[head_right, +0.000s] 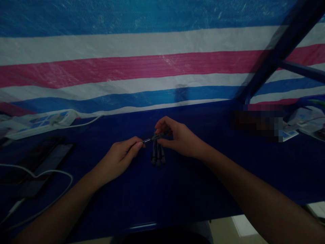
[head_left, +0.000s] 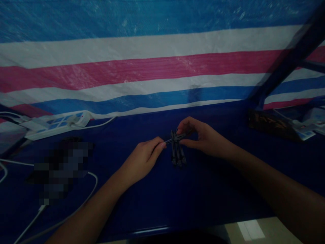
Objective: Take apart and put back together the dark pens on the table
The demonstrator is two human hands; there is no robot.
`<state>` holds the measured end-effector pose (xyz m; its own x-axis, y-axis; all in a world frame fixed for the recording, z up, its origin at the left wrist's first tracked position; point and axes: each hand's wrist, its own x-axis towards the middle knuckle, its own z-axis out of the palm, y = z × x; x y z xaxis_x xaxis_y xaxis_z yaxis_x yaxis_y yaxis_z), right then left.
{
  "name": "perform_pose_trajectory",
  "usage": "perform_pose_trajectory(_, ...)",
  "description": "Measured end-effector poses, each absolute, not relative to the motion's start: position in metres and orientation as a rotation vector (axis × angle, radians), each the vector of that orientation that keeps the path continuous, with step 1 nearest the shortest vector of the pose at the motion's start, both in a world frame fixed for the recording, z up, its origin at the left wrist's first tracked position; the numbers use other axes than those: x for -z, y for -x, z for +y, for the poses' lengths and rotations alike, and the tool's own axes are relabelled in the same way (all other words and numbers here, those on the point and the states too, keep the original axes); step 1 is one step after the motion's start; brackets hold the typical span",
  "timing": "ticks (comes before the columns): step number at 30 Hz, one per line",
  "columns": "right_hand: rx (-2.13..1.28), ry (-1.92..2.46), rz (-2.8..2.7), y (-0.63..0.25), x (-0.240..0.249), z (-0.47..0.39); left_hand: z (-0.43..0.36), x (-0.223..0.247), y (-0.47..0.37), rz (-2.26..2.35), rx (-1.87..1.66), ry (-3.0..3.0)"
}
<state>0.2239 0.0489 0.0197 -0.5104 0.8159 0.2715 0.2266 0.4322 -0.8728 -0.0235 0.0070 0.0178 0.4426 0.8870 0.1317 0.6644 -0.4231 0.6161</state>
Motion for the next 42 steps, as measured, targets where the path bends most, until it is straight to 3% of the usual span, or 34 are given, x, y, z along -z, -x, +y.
perform_pose_trajectory(11,-1.110,0.928,-1.889,-0.2229,-0.0176,0.0482,0.0064,-0.0130,0.0237,1.234,-0.544,-2.280)
perform_pose_trajectory(27,-1.480,0.809,-1.634,-0.2235,-0.0186,0.0523,0.0061,-0.0103,0.0246,1.223,-0.589,-2.173)
perform_pose_trajectory(37,-1.496,0.800,-1.636,-0.2258,-0.0192,0.0560,0.0068,-0.0104,0.0231,1.261,-0.589,-2.154)
perform_pose_trajectory(42,-1.245,0.863,-1.588,-0.2255,-0.0226,0.0531,0.0077,-0.0124,0.0230,1.280,-0.588,-2.211)
